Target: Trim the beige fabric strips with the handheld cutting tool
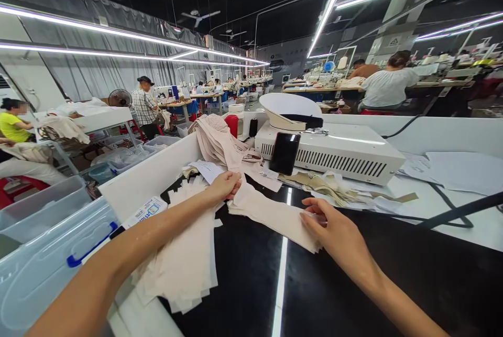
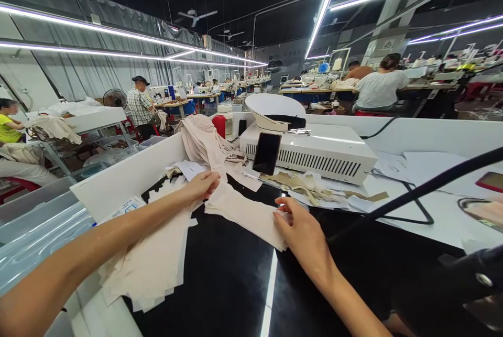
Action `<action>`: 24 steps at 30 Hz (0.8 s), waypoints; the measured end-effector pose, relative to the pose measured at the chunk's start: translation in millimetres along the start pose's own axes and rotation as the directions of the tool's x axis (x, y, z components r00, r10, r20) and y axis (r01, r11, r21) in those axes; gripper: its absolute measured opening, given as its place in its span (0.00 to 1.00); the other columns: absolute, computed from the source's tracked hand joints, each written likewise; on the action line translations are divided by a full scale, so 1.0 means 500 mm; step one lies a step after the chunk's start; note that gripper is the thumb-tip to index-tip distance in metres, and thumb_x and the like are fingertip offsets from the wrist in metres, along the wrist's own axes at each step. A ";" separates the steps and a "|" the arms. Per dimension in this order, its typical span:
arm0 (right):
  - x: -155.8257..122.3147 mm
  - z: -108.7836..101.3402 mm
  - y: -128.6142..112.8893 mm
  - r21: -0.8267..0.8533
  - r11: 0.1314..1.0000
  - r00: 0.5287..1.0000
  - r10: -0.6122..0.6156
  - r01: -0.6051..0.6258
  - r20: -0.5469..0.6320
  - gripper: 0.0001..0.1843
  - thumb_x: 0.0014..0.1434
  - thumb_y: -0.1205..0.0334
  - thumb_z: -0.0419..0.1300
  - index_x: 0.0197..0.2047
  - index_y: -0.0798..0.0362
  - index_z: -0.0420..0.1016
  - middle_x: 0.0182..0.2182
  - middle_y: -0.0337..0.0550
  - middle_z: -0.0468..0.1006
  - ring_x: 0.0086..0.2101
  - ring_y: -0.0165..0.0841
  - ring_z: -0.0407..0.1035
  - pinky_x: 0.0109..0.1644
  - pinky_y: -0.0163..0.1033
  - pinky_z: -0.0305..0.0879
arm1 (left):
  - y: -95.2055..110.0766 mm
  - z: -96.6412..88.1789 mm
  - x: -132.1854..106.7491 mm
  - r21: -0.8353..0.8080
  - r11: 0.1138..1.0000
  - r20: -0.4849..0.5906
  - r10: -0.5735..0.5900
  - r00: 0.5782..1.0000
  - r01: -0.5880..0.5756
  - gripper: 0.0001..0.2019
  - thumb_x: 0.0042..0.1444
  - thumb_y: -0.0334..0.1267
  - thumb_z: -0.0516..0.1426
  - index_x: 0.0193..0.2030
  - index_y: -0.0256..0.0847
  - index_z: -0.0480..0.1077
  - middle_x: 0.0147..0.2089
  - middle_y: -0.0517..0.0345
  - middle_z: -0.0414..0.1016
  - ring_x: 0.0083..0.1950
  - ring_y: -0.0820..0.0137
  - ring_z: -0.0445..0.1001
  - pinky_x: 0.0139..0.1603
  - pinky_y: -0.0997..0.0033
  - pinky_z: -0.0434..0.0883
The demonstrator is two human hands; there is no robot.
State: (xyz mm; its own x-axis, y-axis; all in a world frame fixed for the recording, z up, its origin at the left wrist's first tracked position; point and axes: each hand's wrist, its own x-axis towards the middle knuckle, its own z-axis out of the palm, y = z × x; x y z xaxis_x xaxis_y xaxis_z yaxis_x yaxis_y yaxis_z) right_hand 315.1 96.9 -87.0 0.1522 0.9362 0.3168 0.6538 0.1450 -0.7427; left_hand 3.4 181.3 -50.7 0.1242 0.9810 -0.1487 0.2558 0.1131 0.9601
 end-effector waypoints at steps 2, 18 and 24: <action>0.003 0.002 0.004 -0.021 1.000 1.000 -0.017 0.017 -0.007 0.20 0.64 0.44 0.63 0.51 0.42 0.89 0.44 0.49 0.92 0.42 0.54 0.87 0.52 0.59 0.86 | 0.001 -0.001 -0.003 0.071 0.997 -0.002 0.044 0.999 -0.044 0.17 0.87 0.49 0.73 0.68 0.39 0.83 0.60 0.50 0.88 0.51 0.61 0.90 0.52 0.59 0.92; 0.016 0.023 0.065 -0.216 0.916 0.937 -0.348 0.337 -0.014 0.18 0.76 0.54 0.60 0.54 0.45 0.92 0.59 0.59 0.96 0.64 0.63 0.89 0.74 0.68 0.86 | -0.014 -0.019 -0.042 0.633 0.691 0.082 0.390 0.917 -0.350 0.21 0.81 0.31 0.67 0.77 0.40 0.81 0.65 0.45 0.84 0.66 0.50 0.87 0.78 0.41 0.84; -0.016 0.034 0.066 -0.224 0.858 0.885 -0.459 0.463 0.072 0.23 0.84 0.49 0.58 0.61 0.44 0.95 0.63 0.58 0.96 0.63 0.61 0.90 0.68 0.64 0.90 | 0.005 -0.009 -0.053 0.663 0.492 0.287 0.530 0.798 -0.565 0.19 0.84 0.33 0.62 0.75 0.47 0.84 0.77 0.42 0.81 0.81 0.48 0.81 0.90 0.45 0.75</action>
State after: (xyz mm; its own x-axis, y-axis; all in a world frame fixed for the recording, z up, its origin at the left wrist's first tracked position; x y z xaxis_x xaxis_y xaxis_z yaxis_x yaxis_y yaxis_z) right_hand 322.6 99.9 -124.0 -0.2186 0.7853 0.5793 0.7972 0.4861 -0.3581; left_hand -3.5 156.4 -43.3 0.5099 0.7978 0.3219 0.6910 -0.6027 0.3991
